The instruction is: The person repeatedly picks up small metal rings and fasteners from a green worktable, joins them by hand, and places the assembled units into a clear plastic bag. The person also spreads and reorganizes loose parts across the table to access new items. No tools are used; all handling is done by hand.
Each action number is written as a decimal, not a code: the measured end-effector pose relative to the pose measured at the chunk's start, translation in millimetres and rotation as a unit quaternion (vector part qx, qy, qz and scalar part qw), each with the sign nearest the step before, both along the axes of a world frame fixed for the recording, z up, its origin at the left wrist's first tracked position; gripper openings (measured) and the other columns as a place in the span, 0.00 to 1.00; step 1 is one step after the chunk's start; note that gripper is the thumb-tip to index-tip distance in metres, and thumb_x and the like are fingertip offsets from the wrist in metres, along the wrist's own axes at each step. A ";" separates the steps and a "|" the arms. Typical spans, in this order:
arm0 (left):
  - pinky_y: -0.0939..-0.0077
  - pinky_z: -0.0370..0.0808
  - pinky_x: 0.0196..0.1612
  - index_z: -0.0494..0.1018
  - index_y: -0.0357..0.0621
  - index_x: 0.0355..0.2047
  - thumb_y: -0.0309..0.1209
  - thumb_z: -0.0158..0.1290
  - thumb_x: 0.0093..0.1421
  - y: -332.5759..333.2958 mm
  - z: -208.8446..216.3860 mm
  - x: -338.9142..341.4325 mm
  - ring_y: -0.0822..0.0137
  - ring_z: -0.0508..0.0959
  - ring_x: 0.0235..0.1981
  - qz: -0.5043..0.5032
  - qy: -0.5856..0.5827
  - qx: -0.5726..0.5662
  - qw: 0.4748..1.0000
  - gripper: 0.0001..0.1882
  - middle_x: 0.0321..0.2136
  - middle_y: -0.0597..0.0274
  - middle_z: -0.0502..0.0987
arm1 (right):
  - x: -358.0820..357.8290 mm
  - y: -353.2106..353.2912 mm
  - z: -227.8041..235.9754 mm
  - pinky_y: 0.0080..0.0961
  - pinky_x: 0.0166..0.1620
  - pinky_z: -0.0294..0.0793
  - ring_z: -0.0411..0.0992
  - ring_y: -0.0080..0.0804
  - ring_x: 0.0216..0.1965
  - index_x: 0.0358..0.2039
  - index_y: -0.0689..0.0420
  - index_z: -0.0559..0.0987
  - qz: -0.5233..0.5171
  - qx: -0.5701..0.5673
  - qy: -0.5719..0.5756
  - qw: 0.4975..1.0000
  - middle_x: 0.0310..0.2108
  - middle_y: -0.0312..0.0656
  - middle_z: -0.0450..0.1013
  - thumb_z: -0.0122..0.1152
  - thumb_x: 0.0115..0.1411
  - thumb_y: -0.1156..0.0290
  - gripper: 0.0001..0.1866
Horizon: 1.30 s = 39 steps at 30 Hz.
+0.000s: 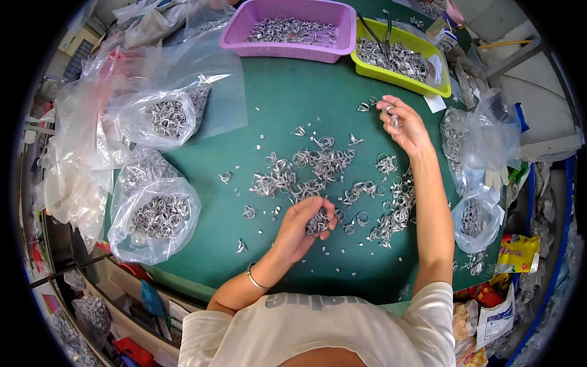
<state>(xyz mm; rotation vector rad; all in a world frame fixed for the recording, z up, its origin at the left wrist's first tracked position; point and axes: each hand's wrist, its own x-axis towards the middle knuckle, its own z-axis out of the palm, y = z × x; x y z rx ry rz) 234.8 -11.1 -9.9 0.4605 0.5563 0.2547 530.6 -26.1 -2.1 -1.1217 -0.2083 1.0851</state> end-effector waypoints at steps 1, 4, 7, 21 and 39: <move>0.81 0.64 0.20 0.70 0.40 0.31 0.38 0.44 0.64 0.1 1.2 -0.7 0.68 0.72 0.26 0.000 0.000 0.005 1.000 0.13 0.26 0.62 0.71 | 3.7 5.5 -2.3 0.13 0.15 0.52 0.55 0.16 0.16 0.37 0.61 0.69 -0.053 -0.017 0.043 0.998 0.25 0.38 0.69 0.49 0.58 0.76 0.06; 0.82 0.64 0.20 0.70 0.41 0.31 0.37 0.45 0.64 1.2 0.2 -1.4 0.68 0.72 0.26 0.001 -0.010 0.015 1.000 0.12 0.25 0.62 0.71 | 38.3 10.4 -34.9 0.14 0.17 0.57 0.63 0.21 0.19 0.37 0.62 0.71 -0.017 -0.075 -0.133 0.988 0.24 0.38 0.71 0.54 0.58 0.69 0.10; 0.81 0.65 0.22 0.70 0.40 0.31 0.35 0.46 0.63 2.6 -1.0 -2.0 0.69 0.73 0.27 0.001 -0.022 0.013 1.000 0.11 0.26 0.63 0.72 | 34.7 21.9 -54.2 0.31 0.27 0.68 0.73 0.38 0.26 0.30 0.57 0.73 0.017 -0.275 -0.521 0.808 0.22 0.40 0.73 0.59 0.56 0.61 0.12; 0.67 0.75 0.40 0.64 0.41 0.52 0.47 0.41 0.65 2.2 28.1 7.8 0.63 0.75 0.37 -0.041 0.086 -0.194 0.976 0.25 0.36 0.57 0.74 | -128.7 -52.0 40.1 0.27 0.34 0.69 0.68 0.34 0.31 0.28 0.61 0.75 0.359 0.025 -0.493 0.792 0.28 0.39 0.68 0.62 0.48 0.77 0.06; 0.81 0.69 0.24 0.71 0.44 0.44 0.37 0.46 0.62 -2.1 -25.5 -6.0 0.68 0.73 0.32 -0.054 -0.142 -0.195 0.969 0.14 0.37 0.59 0.73 | -15.8 -62.2 -18.1 0.17 0.28 0.66 0.68 0.22 0.23 0.31 0.62 0.77 -0.049 -0.159 -0.624 0.763 0.26 0.38 0.73 0.60 0.52 0.77 0.05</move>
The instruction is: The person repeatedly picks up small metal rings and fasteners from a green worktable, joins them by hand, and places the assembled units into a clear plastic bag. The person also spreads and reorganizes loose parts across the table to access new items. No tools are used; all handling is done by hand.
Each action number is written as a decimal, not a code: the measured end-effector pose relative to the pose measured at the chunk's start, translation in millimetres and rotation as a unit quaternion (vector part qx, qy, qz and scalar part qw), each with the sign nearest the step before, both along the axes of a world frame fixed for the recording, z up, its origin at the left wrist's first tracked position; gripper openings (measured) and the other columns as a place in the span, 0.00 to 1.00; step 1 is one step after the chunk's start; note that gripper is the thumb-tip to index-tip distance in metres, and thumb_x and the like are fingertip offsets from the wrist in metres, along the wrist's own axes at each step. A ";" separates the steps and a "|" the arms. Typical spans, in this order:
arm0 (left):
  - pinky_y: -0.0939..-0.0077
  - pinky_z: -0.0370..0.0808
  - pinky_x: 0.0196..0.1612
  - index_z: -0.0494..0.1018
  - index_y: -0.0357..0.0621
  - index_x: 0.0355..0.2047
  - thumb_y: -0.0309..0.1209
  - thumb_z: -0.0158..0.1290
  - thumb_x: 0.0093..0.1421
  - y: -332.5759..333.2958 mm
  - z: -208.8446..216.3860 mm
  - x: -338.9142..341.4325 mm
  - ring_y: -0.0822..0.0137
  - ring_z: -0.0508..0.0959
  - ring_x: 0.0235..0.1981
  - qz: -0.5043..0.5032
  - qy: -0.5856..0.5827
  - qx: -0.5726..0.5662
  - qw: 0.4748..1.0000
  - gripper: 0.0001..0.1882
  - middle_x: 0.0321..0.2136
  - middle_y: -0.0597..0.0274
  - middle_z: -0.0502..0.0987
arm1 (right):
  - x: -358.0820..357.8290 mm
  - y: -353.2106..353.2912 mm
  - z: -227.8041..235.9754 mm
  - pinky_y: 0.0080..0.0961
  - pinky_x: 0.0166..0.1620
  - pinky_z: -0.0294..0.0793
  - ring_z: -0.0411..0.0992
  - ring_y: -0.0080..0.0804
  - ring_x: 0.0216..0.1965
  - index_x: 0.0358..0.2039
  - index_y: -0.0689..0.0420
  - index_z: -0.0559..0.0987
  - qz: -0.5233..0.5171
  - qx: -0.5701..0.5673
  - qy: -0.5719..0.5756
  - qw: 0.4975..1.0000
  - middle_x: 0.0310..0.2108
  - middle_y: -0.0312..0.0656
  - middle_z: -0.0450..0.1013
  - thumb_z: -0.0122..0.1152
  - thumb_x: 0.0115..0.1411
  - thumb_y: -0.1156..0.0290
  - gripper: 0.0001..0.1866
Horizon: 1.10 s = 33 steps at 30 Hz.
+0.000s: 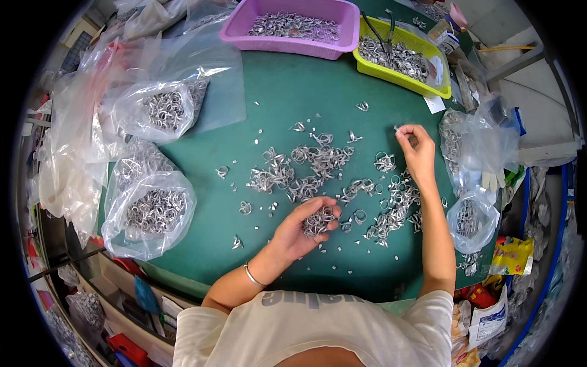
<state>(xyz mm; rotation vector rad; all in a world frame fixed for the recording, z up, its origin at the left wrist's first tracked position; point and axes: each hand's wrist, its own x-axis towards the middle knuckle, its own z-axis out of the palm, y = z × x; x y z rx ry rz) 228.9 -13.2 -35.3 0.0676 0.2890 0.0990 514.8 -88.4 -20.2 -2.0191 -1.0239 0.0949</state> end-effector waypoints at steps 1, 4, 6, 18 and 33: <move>0.81 0.70 0.25 0.71 0.44 0.44 0.37 0.46 0.63 -0.6 1.6 -0.9 0.69 0.73 0.32 0.002 0.026 0.026 0.999 0.14 0.37 0.59 0.73 | -15.0 -3.7 6.9 0.14 0.29 0.65 0.66 0.15 0.25 0.31 0.60 0.77 0.036 0.029 0.194 0.980 0.27 0.32 0.72 0.60 0.54 0.76 0.04; 0.81 0.70 0.27 0.71 0.45 0.43 0.37 0.47 0.62 -1.5 23.2 5.5 0.69 0.73 0.33 0.011 0.113 0.055 0.992 0.13 0.37 0.61 0.73 | -75.1 -12.7 44.9 0.16 0.39 0.65 0.66 0.17 0.36 0.31 0.60 0.77 0.180 -0.003 0.350 0.919 0.34 0.34 0.71 0.60 0.54 0.78 0.04; 0.82 0.70 0.28 0.72 0.45 0.42 0.37 0.49 0.62 -1.0 46.1 13.0 0.70 0.73 0.33 0.019 0.186 0.011 0.982 0.12 0.37 0.62 0.73 | -103.1 -8.2 60.3 0.22 0.41 0.68 0.69 0.28 0.36 0.30 0.62 0.77 0.329 -0.024 0.161 0.930 0.35 0.39 0.72 0.62 0.48 0.83 0.07; 0.80 0.73 0.29 0.72 0.44 0.38 0.29 0.53 0.58 -11.3 17.8 -1.5 0.69 0.76 0.35 -0.068 0.072 0.149 0.984 0.07 0.38 0.61 0.74 | -106.8 20.8 15.0 0.41 0.60 0.51 0.56 0.44 0.59 0.52 0.50 0.70 0.341 -0.149 -0.056 0.927 0.55 0.44 0.61 0.70 0.40 0.66 0.35; 0.73 0.78 0.30 0.71 0.37 0.42 0.44 0.41 0.65 -32.7 18.2 -37.4 0.63 0.77 0.34 -0.051 0.079 0.095 0.991 0.21 0.34 0.57 0.74 | -74.2 -60.7 42.4 0.24 0.47 0.66 0.68 0.29 0.40 0.44 0.56 0.72 0.116 -0.085 0.185 0.972 0.38 0.37 0.68 0.55 0.52 0.80 0.17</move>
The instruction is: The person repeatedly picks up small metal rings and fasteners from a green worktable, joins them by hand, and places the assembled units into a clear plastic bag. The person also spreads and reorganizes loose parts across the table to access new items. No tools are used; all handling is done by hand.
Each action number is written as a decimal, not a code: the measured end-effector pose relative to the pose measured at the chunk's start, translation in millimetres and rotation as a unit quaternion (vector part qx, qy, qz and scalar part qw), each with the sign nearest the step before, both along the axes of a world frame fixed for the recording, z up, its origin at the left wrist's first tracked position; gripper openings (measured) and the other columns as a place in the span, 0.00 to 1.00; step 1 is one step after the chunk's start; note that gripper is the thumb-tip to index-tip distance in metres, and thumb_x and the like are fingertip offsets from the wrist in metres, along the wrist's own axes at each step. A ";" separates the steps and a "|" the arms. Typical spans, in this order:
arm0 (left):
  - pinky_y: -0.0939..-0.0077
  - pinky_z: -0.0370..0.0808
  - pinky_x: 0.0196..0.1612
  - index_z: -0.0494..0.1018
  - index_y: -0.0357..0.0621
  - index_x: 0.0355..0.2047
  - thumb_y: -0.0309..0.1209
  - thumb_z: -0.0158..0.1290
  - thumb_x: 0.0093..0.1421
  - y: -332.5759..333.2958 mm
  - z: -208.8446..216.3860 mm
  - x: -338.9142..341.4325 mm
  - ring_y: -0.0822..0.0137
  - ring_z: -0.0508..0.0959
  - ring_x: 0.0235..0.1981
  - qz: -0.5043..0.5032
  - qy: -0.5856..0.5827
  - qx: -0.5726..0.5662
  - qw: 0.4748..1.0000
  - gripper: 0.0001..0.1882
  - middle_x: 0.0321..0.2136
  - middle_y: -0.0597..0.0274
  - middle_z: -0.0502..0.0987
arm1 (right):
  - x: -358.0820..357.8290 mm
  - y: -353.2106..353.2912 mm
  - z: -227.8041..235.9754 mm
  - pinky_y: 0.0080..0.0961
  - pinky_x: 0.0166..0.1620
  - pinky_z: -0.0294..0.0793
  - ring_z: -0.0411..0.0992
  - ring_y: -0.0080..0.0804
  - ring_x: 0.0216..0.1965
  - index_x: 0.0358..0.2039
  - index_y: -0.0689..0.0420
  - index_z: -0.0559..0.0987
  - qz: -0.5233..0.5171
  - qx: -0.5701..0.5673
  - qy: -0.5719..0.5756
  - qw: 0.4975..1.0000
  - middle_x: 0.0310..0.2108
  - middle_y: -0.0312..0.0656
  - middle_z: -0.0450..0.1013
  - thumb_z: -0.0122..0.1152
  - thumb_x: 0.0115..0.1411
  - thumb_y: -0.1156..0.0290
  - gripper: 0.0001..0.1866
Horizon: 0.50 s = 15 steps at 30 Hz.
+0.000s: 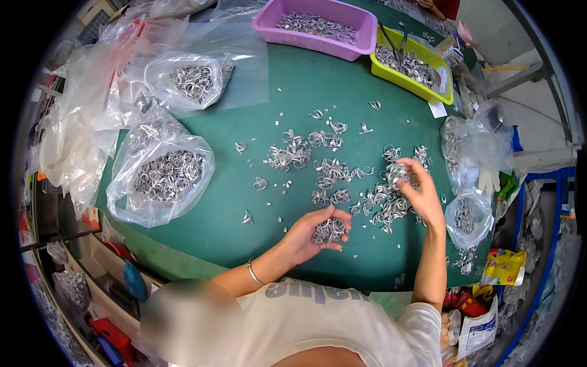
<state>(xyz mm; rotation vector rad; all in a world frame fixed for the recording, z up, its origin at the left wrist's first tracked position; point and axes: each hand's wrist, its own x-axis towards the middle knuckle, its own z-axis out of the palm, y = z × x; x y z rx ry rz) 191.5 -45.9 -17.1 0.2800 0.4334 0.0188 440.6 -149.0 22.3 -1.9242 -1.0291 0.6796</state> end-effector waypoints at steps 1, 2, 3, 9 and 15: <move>0.74 0.78 0.29 0.71 0.37 0.42 0.42 0.42 0.65 -1.5 -0.4 -2.0 0.64 0.77 0.34 0.000 0.002 0.009 1.000 0.20 0.34 0.57 0.74 | -1.4 2.2 4.1 0.26 0.48 0.65 0.67 0.32 0.41 0.43 0.56 0.73 0.056 -0.031 -0.151 0.986 0.38 0.38 0.68 0.56 0.51 0.79 0.17; 0.75 0.77 0.28 0.71 0.37 0.42 0.41 0.42 0.64 -2.8 -1.2 -4.3 0.64 0.76 0.33 0.004 0.001 0.003 1.000 0.19 0.34 0.58 0.74 | -3.1 6.0 8.3 0.28 0.49 0.65 0.67 0.36 0.42 0.42 0.56 0.74 0.111 -0.060 -0.299 0.946 0.38 0.39 0.68 0.57 0.50 0.79 0.16; 0.76 0.76 0.28 0.71 0.37 0.42 0.40 0.42 0.64 -3.9 -2.3 -5.4 0.65 0.76 0.33 0.006 0.001 -0.001 1.000 0.18 0.34 0.58 0.74 | -11.8 18.0 10.8 0.31 0.51 0.62 0.65 0.43 0.44 0.40 0.56 0.75 0.083 -0.060 -0.284 0.953 0.40 0.43 0.67 0.60 0.49 0.76 0.15; 0.78 0.76 0.29 0.72 0.38 0.44 0.34 0.44 0.63 -6.5 1.0 -10.5 0.67 0.77 0.33 0.017 0.011 0.018 1.000 0.15 0.35 0.60 0.75 | -39.1 93.3 -48.2 0.35 0.45 0.65 0.67 0.43 0.43 0.34 0.60 0.75 0.065 0.010 -0.295 0.953 0.38 0.45 0.69 0.62 0.48 0.74 0.11; 0.78 0.76 0.29 0.72 0.38 0.43 0.33 0.45 0.62 -4.7 2.5 -20.3 0.67 0.76 0.33 0.049 0.028 0.022 0.998 0.14 0.35 0.59 0.74 | -32.9 94.1 -52.6 0.30 0.35 0.68 0.70 0.38 0.29 0.28 0.61 0.75 0.028 0.082 -0.252 0.964 0.24 0.44 0.71 0.59 0.49 0.78 0.04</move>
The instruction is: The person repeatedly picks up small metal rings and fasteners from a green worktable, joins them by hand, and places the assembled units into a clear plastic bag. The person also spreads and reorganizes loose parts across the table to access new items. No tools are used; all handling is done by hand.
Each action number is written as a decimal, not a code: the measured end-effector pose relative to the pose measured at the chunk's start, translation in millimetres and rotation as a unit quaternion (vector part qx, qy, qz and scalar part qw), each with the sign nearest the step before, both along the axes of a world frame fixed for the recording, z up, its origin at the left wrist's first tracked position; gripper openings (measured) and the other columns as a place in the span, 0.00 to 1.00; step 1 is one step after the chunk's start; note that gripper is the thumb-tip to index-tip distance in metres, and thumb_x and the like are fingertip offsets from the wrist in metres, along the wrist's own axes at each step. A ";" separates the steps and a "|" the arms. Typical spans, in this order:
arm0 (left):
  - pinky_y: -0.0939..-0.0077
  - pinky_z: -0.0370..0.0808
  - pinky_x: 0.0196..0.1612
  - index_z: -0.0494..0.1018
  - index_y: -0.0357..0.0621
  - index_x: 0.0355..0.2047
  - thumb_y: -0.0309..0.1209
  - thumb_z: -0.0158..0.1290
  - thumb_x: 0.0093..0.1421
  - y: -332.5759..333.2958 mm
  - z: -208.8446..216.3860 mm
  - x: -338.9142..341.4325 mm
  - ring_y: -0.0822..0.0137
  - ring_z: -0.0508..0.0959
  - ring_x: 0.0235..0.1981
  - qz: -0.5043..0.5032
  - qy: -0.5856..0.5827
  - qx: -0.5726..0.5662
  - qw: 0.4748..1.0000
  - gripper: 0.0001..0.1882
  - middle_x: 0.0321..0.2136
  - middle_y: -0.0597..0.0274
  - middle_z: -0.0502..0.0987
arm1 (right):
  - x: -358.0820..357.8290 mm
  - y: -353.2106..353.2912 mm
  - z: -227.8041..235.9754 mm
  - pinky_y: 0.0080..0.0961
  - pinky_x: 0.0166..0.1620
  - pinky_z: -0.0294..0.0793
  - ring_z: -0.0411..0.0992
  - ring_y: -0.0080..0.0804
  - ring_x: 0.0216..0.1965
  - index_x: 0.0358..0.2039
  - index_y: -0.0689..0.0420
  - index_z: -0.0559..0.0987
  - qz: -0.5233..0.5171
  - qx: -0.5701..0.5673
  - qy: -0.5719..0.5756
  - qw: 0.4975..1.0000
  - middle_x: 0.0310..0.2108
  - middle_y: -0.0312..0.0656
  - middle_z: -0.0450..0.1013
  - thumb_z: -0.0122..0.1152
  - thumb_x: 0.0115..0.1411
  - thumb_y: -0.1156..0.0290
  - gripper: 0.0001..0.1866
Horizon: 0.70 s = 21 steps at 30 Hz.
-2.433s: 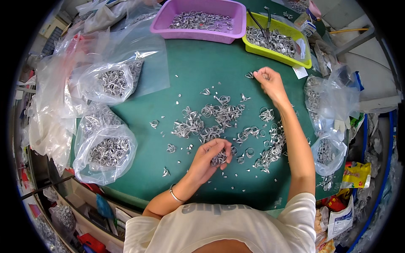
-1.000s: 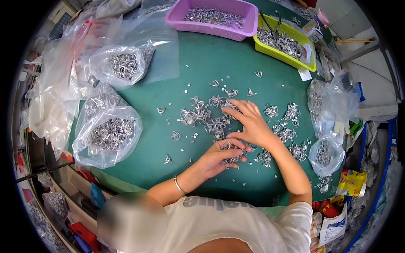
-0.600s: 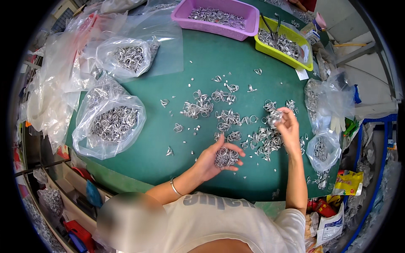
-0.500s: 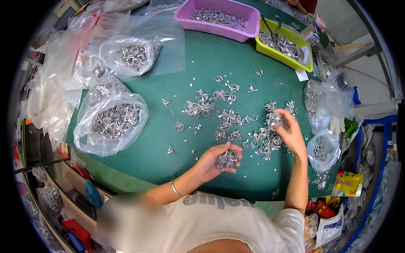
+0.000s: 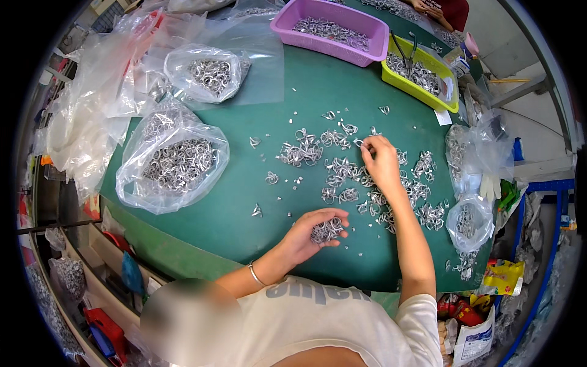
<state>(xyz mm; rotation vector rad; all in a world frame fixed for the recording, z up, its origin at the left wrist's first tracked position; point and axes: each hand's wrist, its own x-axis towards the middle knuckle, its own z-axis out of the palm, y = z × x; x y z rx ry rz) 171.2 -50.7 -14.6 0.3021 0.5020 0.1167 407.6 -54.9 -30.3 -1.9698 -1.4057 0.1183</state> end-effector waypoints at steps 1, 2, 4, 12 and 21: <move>0.77 0.76 0.30 0.72 0.39 0.42 0.33 0.45 0.62 0.4 -1.7 -0.5 0.67 0.76 0.33 0.004 0.003 -0.004 1.000 0.14 0.35 0.59 0.74 | -2.5 -7.9 14.6 0.21 0.31 0.66 0.69 0.27 0.25 0.28 0.61 0.76 -0.011 -0.040 0.118 0.992 0.23 0.40 0.72 0.59 0.52 0.78 0.03; 0.77 0.76 0.30 0.71 0.39 0.43 0.33 0.45 0.62 0.5 -2.9 0.0 0.66 0.76 0.34 0.006 -0.004 -0.001 1.000 0.14 0.36 0.59 0.74 | -0.9 -15.4 14.6 0.18 0.31 0.65 0.68 0.23 0.25 0.29 0.62 0.76 -0.008 -0.038 0.262 0.964 0.24 0.38 0.72 0.59 0.54 0.76 0.03; 0.75 0.77 0.32 0.71 0.40 0.44 0.33 0.45 0.62 0.7 -4.6 1.2 0.66 0.76 0.35 0.008 -0.015 0.006 1.000 0.14 0.36 0.59 0.74 | -3.9 -29.4 27.7 0.14 0.31 0.65 0.67 0.16 0.26 0.30 0.62 0.76 0.003 -0.046 0.473 0.880 0.26 0.34 0.74 0.57 0.58 0.74 0.05; 0.74 0.77 0.35 0.69 0.41 0.46 0.34 0.46 0.61 5.0 19.2 14.2 0.66 0.75 0.36 0.079 0.043 -0.076 0.993 0.15 0.35 0.60 0.74 | -51.9 -69.4 60.1 0.20 0.35 0.66 0.69 0.24 0.34 0.30 0.59 0.78 0.199 -0.085 0.259 0.942 0.33 0.37 0.74 0.61 0.52 0.74 0.05; 0.75 0.77 0.32 0.70 0.44 0.34 0.37 0.46 0.62 -5.2 -13.1 3.1 0.67 0.75 0.33 0.047 -0.039 -0.067 0.996 0.10 0.33 0.61 0.73 | -20.9 12.1 -3.5 0.28 0.40 0.68 0.69 0.33 0.35 0.41 0.59 0.75 0.031 0.010 -0.016 0.999 0.34 0.43 0.72 0.62 0.48 0.76 0.17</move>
